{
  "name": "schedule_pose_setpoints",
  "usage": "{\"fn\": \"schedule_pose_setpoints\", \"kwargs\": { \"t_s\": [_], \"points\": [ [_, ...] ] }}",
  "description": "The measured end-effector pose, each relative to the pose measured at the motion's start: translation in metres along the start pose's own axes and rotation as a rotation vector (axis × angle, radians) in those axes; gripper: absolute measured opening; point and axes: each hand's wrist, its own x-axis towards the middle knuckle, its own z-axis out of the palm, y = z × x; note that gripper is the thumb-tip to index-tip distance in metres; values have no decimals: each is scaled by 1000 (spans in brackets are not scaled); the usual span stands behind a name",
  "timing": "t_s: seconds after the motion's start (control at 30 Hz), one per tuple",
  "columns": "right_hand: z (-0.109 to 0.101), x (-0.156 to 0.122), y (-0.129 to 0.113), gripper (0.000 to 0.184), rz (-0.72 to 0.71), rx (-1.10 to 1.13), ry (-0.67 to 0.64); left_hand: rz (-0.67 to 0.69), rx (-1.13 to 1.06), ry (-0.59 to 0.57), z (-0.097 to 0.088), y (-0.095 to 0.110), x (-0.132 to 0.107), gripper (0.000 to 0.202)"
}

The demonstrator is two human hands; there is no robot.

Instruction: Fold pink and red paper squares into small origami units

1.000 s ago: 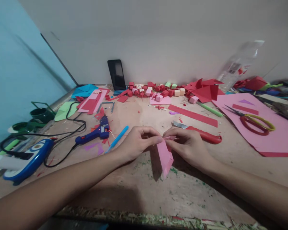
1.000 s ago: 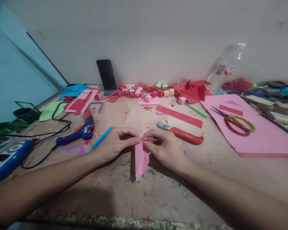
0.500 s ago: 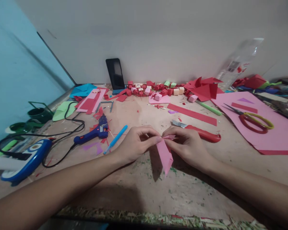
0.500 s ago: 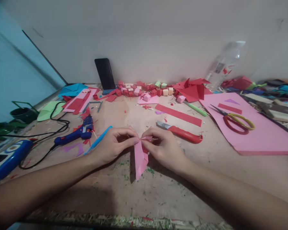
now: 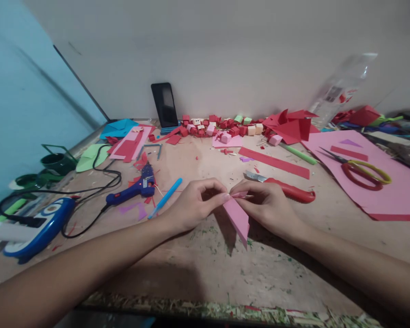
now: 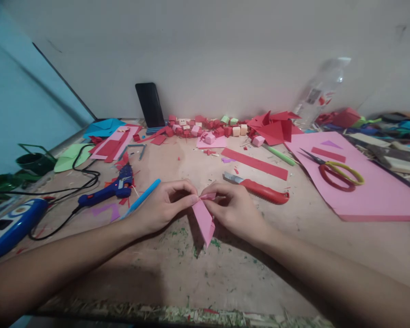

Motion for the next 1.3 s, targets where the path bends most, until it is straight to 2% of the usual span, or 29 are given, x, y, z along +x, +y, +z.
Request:
{"fn": "schedule_pose_setpoints", "kwargs": {
  "t_s": [0.13,0.3,0.43,0.6,0.8,0.9,1.0,1.17,1.3],
  "points": [
    [0,0,-5,8,34,33,5,8,-22,15,-1,0,0,12],
    [-3,2,-8,11,149,206,-106,38,-99,57,-1,-3,2,15],
    [-6,4,-4,17,234,308,-118,55,-101,66,0,-3,2,17],
    [-7,5,-2,14,230,234,-51,20,-50,26,1,1,1,16],
    [-2,4,-2,13,119,32,-3,-16,-103,23,2,2,1,12],
    [0,3,-2,13,91,-6,2,-18,-58,17,2,1,1,12],
    [0,3,-4,14,133,36,-22,-9,-18,38,2,0,1,9],
    [-4,5,-5,21,294,253,-11,-6,14,106,1,-2,1,6],
    [-5,6,-4,19,303,256,-2,-12,75,132,2,-3,0,5]
  ]
}}
